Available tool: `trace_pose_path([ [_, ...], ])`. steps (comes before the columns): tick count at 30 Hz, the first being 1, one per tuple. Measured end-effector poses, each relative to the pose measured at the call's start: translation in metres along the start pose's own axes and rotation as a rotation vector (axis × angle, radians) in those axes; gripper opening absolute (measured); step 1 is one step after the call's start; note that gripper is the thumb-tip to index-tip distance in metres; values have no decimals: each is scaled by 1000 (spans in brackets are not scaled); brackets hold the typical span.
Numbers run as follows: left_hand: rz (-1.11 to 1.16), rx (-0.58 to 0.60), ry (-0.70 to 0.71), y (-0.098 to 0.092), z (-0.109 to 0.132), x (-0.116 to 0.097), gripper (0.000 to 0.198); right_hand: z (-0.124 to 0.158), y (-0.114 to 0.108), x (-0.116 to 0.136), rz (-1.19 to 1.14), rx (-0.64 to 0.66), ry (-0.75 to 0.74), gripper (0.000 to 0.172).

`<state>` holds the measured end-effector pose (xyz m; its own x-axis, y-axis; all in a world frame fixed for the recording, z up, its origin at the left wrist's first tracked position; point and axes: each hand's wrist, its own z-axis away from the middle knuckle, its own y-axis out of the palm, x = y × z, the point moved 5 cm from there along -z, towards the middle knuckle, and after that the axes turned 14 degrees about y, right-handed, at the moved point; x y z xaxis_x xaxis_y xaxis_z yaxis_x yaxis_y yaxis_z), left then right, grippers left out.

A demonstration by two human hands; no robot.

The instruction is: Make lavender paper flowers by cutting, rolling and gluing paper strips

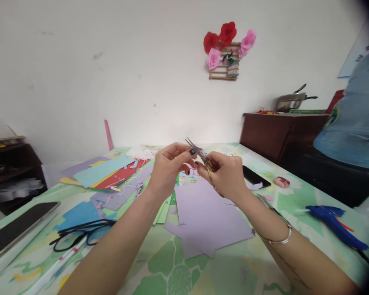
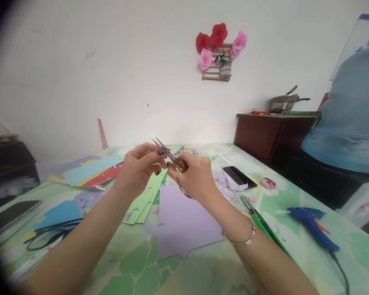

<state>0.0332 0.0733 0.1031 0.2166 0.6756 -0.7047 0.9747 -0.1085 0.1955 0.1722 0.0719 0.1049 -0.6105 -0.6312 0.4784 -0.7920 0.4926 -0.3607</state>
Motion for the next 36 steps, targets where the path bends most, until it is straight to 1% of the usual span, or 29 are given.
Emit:
trace_pose_path([
  [8,8,-14,22,-3,-2,-2,4,-1,0,1,26,-10,-13,29],
  [14,15,-2,25,-5,-4,-2,5,-1,-2,2,42,-18,-29,31],
  [18,-1,-4,19,-5,-4,-2,5,-2,-2,2,68,-3,-18,33],
  [27,-19,-26,16,-6,-4,-2,5,-3,-3,3,50,9,-20,32],
  [36,-45,-11,26,-5,-4,-3,5,-2,0,1,68,26,-27,26],
])
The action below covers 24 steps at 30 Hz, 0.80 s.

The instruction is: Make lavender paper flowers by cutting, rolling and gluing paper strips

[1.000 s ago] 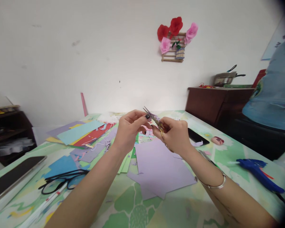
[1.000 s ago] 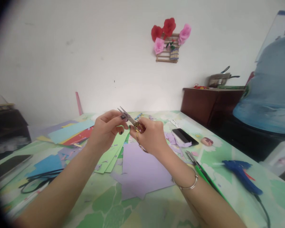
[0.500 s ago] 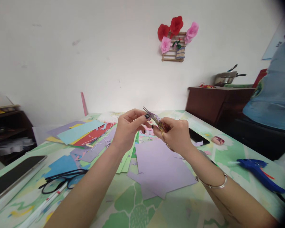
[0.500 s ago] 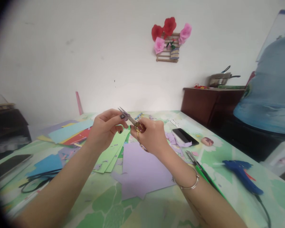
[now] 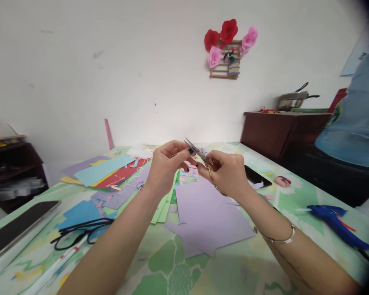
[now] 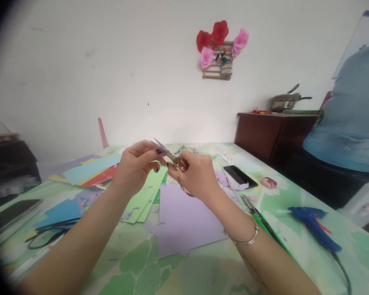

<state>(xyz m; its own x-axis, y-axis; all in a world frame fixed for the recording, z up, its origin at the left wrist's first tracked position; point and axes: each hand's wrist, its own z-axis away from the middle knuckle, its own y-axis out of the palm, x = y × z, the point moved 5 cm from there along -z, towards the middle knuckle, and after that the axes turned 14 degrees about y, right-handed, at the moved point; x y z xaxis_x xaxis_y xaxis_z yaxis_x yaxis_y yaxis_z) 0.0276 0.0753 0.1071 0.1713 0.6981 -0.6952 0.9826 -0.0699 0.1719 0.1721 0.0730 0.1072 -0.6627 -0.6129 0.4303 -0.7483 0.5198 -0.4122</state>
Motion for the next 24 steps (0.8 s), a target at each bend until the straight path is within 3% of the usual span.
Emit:
trace_pose_path([
  [24,-19,1,-15,2,1,1,5,-1,-1,-2,26,-20,-48,26],
])
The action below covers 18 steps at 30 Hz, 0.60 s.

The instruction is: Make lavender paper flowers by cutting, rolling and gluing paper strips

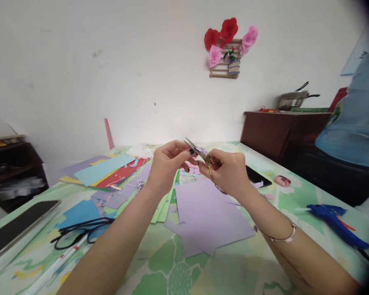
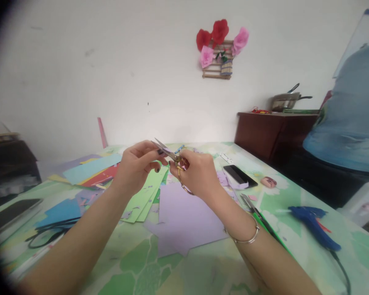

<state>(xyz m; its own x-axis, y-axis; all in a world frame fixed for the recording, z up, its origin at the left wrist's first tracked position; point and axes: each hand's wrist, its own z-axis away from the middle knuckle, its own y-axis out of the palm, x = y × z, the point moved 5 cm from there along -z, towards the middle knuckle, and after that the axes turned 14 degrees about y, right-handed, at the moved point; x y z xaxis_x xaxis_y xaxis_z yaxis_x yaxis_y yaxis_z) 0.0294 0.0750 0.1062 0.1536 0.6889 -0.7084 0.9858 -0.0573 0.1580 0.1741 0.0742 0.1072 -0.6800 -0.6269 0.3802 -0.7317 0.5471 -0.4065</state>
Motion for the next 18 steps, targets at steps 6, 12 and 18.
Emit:
trace_pose_path([
  [6,-16,9,2,-1,-1,1,3,0,0,0,13,-14,-17,29],
  [12,-16,32,-8,-2,0,2,3,-3,3,-4,-88,156,144,31],
  [18,-4,48,-4,-2,0,0,3,0,13,-10,-342,463,325,19],
])
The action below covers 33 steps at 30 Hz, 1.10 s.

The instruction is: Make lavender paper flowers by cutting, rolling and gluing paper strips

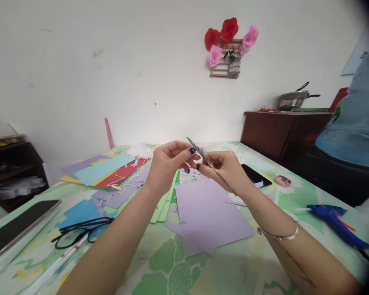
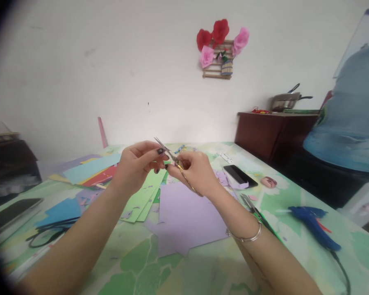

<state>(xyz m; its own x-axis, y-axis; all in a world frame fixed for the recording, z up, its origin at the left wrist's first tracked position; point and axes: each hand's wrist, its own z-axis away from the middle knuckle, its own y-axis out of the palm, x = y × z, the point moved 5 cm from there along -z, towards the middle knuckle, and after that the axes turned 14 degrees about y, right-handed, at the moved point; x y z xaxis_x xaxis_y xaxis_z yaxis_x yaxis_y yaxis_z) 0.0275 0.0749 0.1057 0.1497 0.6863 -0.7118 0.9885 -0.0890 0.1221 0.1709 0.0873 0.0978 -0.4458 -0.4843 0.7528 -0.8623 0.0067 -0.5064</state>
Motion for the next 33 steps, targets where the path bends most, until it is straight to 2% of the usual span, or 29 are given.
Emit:
trace_pose_path([
  [3,12,2,2,0,0,-1,3,0,2,-1,-89,90,50,18],
  [6,32,11,5,1,1,-2,4,0,2,-1,-107,97,50,19],
  [11,46,11,-3,2,1,0,5,-1,-1,-1,9,-28,-2,18],
  [19,19,0,-18,2,0,1,5,3,-6,9,169,-230,-135,29],
  [33,24,9,-21,1,0,1,5,7,-7,11,237,-345,-223,23],
])
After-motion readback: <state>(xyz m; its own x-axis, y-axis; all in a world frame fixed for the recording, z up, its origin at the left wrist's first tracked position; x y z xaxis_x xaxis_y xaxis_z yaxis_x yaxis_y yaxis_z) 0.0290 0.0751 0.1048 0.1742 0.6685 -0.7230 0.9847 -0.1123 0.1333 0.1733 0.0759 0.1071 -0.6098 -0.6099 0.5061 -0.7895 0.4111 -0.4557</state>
